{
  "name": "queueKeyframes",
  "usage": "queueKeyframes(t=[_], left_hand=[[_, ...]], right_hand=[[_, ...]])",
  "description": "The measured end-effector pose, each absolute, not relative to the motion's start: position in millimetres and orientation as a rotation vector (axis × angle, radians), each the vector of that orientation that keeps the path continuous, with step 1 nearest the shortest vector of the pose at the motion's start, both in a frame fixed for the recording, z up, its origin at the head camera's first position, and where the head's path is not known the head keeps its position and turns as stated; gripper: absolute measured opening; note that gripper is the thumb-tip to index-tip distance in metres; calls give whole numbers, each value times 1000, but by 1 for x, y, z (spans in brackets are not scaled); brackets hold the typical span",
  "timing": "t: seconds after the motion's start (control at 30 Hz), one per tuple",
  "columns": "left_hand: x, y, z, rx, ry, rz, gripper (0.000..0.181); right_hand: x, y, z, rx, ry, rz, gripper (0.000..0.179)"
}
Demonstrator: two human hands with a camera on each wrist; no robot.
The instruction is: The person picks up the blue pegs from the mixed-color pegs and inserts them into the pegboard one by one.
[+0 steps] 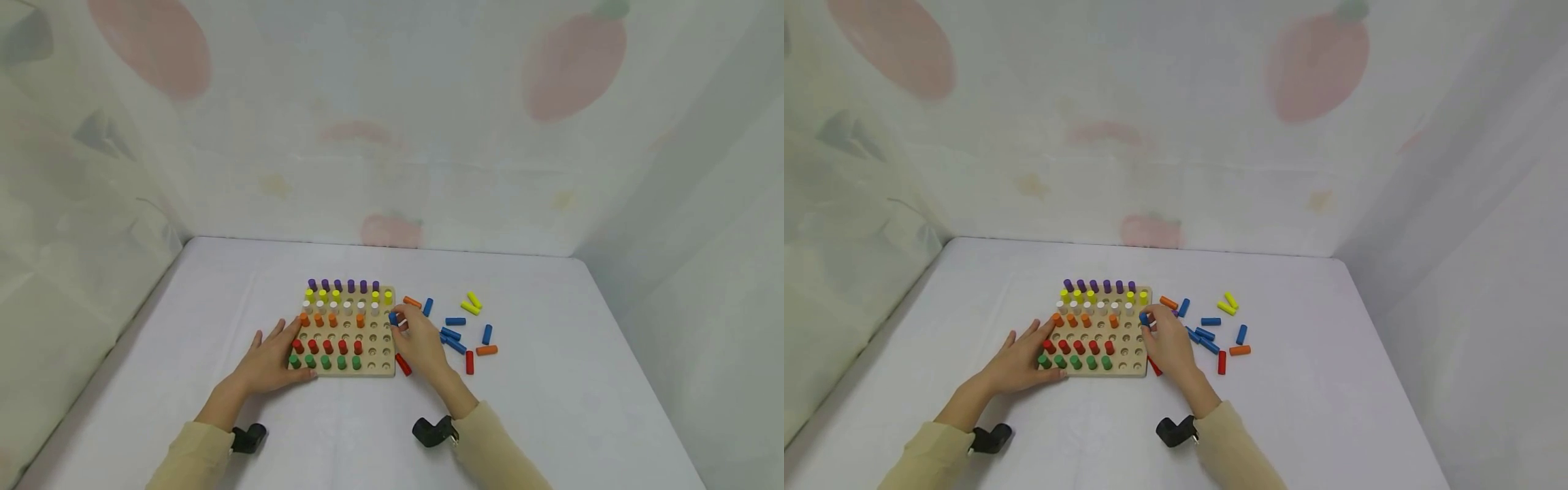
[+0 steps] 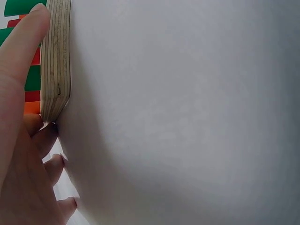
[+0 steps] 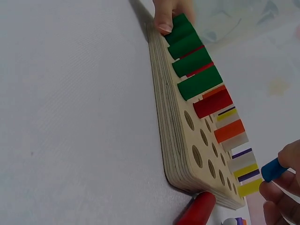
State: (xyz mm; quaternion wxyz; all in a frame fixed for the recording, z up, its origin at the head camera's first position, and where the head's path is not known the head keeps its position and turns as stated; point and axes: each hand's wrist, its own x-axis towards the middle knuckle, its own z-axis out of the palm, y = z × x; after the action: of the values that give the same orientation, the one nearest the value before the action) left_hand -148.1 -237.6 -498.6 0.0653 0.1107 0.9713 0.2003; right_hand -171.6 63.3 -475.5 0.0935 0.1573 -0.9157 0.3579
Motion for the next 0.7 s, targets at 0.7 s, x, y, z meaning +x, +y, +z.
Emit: queueKeyframes(t=[0.7], left_hand=[[-149,-237,-498,333,2933,617,116]], right_hand=[[-183,36,-461,627,-2699,1162,29]])
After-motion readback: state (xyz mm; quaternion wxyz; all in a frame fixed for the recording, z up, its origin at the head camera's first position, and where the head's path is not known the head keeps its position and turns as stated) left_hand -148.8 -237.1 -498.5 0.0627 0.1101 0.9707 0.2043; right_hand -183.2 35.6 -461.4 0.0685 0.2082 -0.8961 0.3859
